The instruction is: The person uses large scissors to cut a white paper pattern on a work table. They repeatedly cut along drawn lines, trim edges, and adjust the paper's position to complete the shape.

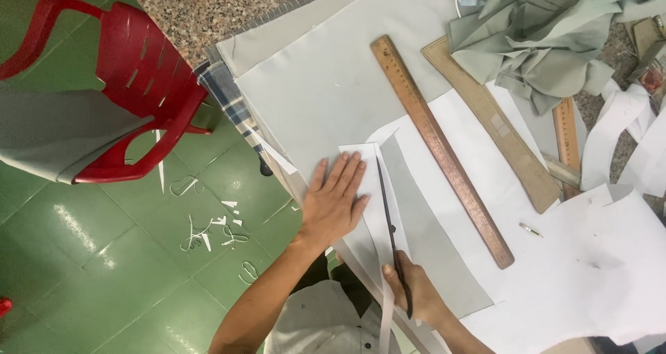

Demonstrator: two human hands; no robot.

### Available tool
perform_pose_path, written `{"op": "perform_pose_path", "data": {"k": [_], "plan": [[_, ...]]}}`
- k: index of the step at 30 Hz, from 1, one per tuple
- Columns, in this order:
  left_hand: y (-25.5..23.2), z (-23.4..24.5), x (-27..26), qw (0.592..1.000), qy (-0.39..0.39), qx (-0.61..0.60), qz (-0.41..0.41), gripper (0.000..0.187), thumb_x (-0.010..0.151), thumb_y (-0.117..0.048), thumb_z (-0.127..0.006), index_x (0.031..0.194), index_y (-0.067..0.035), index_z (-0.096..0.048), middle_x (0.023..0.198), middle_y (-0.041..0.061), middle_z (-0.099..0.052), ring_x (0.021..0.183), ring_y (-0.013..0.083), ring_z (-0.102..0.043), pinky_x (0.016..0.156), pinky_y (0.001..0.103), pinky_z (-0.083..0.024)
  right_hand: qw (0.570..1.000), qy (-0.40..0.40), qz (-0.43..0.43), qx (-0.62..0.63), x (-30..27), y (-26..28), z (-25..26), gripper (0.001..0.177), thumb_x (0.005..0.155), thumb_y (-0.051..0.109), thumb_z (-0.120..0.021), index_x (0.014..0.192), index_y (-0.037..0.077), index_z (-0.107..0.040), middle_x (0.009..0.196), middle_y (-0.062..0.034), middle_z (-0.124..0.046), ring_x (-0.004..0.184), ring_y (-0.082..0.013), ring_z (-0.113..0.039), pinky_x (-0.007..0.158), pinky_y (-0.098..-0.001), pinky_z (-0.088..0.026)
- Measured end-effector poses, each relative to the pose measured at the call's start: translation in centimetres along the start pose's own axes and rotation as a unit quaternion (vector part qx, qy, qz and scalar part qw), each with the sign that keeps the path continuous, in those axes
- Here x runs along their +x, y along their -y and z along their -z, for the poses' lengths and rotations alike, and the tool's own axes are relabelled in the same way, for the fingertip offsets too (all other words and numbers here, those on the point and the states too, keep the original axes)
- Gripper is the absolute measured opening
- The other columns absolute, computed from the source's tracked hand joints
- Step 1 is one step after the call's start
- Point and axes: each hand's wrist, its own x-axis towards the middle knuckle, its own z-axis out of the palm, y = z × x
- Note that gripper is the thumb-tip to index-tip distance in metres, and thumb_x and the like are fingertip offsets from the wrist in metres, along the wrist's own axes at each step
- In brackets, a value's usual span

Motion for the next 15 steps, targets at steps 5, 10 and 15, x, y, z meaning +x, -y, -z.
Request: {"op": "perform_pose_path", "data": {"k": [5,10,15], "plan": [[0.1,0.4,0.1,1.0,-0.006,-0.002,-0.001,0.067,0.109,-0.05,-0.011,0.163,-0.014,-0.027,0.171,0.002,-0.022,0.16,0.0211,-0.014,0.131,0.049,0.003,0.998,0.044,0.034,0.005,0.2,0.7,1.0,0.056,0.095,0.062,-0.038,0.099,0.009,-0.053,0.059,0.0002,-0.045,0.052,-0.013,-0.044,0.05,-0.0301,-0.036],[0.1,0.7,0.2,1.0,0.002,-0.009,-0.001,0.066,0.109,-0.05,-0.011,0.163,-0.014,-0.025,0.171,0.003,-0.022,0.16,0.0211,-0.013,0.131,0.048,0.003,0.999,0.034,0.016,-0.003,1.3,2.2,1.5,0.057,0.094,0.063,-0.038,0.104,0.008,-0.053,0.064,0.002,-0.045,0.055,-0.0129,-0.044,0.052,-0.0301,-0.037],[0.1,0.5,0.1,1.0,-0.005,-0.004,-0.002,0.066,0.109,-0.049,-0.012,0.163,-0.013,-0.025,0.171,0.003,-0.022,0.16,0.021,-0.014,0.131,0.048,0.003,1.0,0.005,0.022,0.0,1.7,2.1,1.3,0.052,0.096,0.06,-0.042,0.096,0.009,-0.053,0.06,0.0009,-0.047,0.051,-0.0136,-0.046,0.05,-0.0304,-0.038]]}}
